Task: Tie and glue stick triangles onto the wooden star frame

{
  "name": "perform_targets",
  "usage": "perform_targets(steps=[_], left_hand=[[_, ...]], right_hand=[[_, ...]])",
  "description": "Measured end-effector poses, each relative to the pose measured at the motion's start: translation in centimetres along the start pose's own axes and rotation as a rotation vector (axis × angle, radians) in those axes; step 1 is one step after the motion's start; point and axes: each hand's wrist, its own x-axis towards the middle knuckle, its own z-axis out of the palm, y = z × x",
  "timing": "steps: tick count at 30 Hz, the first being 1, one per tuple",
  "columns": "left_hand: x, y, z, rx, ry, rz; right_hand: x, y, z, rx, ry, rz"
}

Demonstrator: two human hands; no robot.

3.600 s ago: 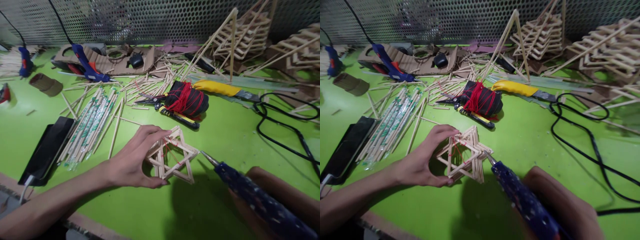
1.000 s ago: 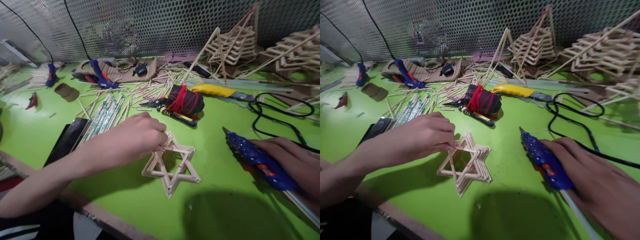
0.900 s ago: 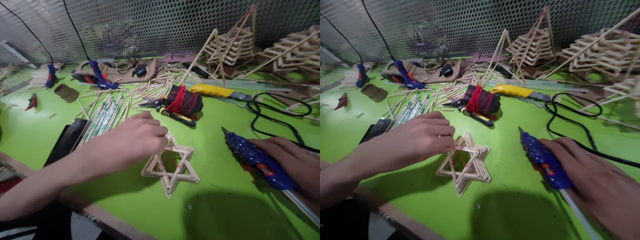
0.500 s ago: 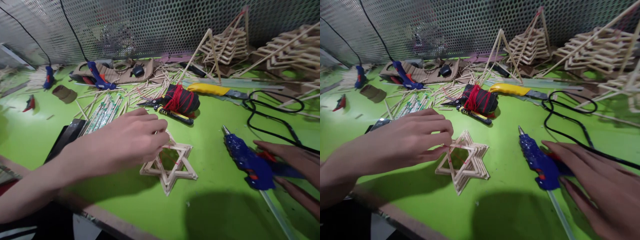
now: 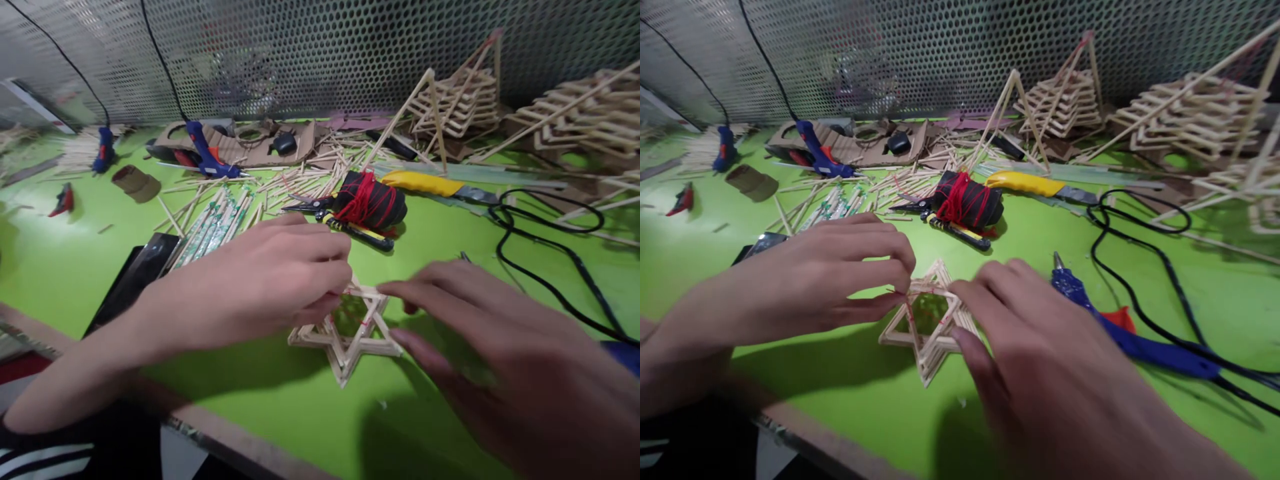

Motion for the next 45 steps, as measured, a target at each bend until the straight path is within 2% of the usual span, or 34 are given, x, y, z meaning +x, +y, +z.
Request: perform_targets(steps=[1, 4, 9, 13, 18, 23, 28, 36, 41, 45], left_hand=[[0.0, 0.1, 0.0, -0.003, 0.009, 0.002], [0.1, 0.2, 0.1, -0.022, 0.029, 0.001], [0.1, -0.1, 0.3, -0.062, 0.045, 0.000], [-0.1, -0.3, 0.4, -0.110, 0.051, 0.021], [0.0, -0.8, -0.4, -0.236, 0.063, -0.047], [0.5, -2.6, -0.8, -0.471, -0.027, -0.039], [1.4, -3.1, 0.8, -0.651, -0.074, 0.004], [2.0, -3.6, 3.5, -0.916, 0.046, 0.013], [2.3, -3.7, 4.5, -0.997, 0.006, 0.041], [2.4, -3.8, 5.1, -1.033, 0.020, 0.076]], right_hand=[[1.4, -0.5, 0.5, 0.016, -0.039, -0.028], [3.7, -1.0, 2.0, 0.049, -0.107, 0.043], [4.0, -1.2, 3.3, 0.121, -0.052, 0.022], [4.0, -1.2, 3.3, 0.136, 0.003, -0.024], [3.9, -0.7, 2.9, 0.179, 0.007, -0.007], [3.9, -0.6, 2.3, 0.235, 0.021, 0.004], [4.1, -0.8, 1.7, 0.248, -0.008, 0.005], [3.8, -0.3, 2.1, 0.258, 0.075, 0.013], [4.1, -0.5, 1.6, 0.233, 0.053, -0.005], [4.4, -0.8, 1.0, 0.255, 0.035, -0.068]])
